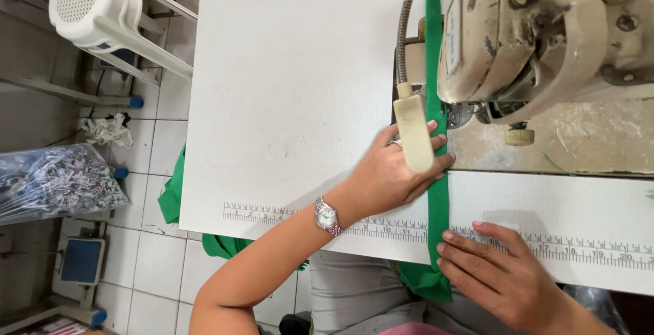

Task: Feeding and guiding green fabric strips through an industrial sewing machine to join or hem them.

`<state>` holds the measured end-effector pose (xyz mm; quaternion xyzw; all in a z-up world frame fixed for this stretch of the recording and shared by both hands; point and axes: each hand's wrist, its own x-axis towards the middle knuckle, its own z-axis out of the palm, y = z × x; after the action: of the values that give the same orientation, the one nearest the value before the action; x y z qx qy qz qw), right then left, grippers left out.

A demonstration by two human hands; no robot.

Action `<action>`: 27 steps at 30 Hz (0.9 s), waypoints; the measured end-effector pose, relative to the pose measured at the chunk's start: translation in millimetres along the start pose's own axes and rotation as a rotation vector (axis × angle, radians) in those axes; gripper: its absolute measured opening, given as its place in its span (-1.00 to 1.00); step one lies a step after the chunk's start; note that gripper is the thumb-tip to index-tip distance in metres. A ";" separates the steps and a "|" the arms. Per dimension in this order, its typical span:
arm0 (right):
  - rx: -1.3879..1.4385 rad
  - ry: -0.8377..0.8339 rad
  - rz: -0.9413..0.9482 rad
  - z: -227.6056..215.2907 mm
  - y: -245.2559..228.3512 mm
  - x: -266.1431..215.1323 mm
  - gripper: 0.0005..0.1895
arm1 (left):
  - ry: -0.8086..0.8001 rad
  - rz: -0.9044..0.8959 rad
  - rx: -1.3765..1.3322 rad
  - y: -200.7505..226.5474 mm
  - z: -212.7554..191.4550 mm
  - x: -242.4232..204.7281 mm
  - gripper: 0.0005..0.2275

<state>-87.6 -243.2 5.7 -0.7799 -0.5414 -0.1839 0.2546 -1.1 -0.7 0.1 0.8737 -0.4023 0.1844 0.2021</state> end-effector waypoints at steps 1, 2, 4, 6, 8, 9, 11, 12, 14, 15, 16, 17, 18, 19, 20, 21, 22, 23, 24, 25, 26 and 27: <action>0.002 -0.005 -0.008 -0.4 0.6 0.1 -0.85 | -0.011 -0.005 0.015 0.2 0.4 0.0 -0.84; 0.005 -0.010 -0.016 -0.9 1.1 0.1 -0.83 | -0.022 -0.010 0.031 0.5 0.8 0.1 -0.84; 0.005 -0.014 -0.018 -1.5 2.5 0.9 -0.83 | -0.013 -0.024 0.011 -0.1 1.1 0.9 -0.84; 0.006 -0.015 -0.021 -1.2 3.9 1.9 -0.83 | -0.005 -0.038 -0.006 -1.6 1.0 1.2 -0.84; 0.046 -0.025 0.018 -2.3 5.6 2.9 -0.85 | 0.005 -0.017 0.029 -3.5 1.3 3.2 -0.83; 0.038 -0.027 0.013 -2.0 6.4 3.5 -0.85 | 0.014 -0.014 0.031 -5.7 2.0 3.7 -0.83; 0.052 -0.043 0.056 -2.7 8.3 4.2 -0.81 | 0.058 0.023 0.058 -9.4 4.0 6.3 -0.84; 0.041 -0.045 0.052 -2.6 12.2 7.8 -0.81 | 0.069 0.028 0.059 -14.0 6.6 7.6 -0.84; 0.036 -0.009 0.027 -2.2 16.6 14.0 -0.84 | 0.040 0.027 0.020 -21.0 12.0 8.1 -0.79; 0.029 -0.014 0.029 -1.1 20.4 15.4 -0.84 | 0.046 0.031 0.015 -23.2 9.8 11.2 -0.79; 0.034 -0.001 0.003 -0.2 24.2 16.5 -0.83 | 0.037 0.034 0.043 -25.1 7.9 14.5 -0.81; 0.037 0.013 -0.022 0.0 28.0 17.4 -0.81 | 0.029 0.041 0.070 -27.0 5.9 18.7 -0.83; 0.027 0.009 -0.019 1.7 28.9 19.1 -0.81 | 0.036 0.048 0.065 -30.1 6.7 19.8 -0.83; 0.034 0.016 0.008 3.5 29.1 20.5 -0.84 | 0.032 0.042 0.102 -33.1 7.7 21.2 -0.80; 0.041 0.024 0.034 5.1 29.5 21.6 -0.85 | 0.028 0.036 0.138 -35.9 8.9 22.8 -0.77; 0.033 0.026 0.041 4.3 30.7 23.9 -0.85 | 0.029 0.046 0.134 -38.2 10.0 23.0 -0.77; 0.006 0.040 0.009 3.5 31.8 26.2 -0.88 | 0.065 0.059 0.111 -40.6 11.0 23.1 -0.82; -0.015 0.058 -0.023 5.0 31.8 29.3 -0.89 | 0.094 0.070 0.091 -43.4 10.6 20.6 -0.87; -0.017 0.063 -0.017 2.8 32.4 27.4 -0.89 | 0.090 0.076 0.090 -40.4 8.5 26.9 -0.87; -0.023 0.063 -0.016 3.0 31.1 26.1 -0.86 | 0.137 0.108 0.033 -37.0 4.8 29.4 -0.88; -0.028 0.063 -0.014 3.9 29.8 24.9 -0.84 | 0.184 0.139 -0.025 -34.0 1.3 31.4 -0.89; -0.016 0.067 -0.008 4.0 27.8 25.0 -0.84 | 0.171 0.133 -0.026 -27.8 0.7 27.1 -0.89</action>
<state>-52.9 -229.9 11.0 -0.7731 -0.5342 -0.2156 0.2655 37.1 -1.5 7.0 0.8234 -0.4432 0.2658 0.2343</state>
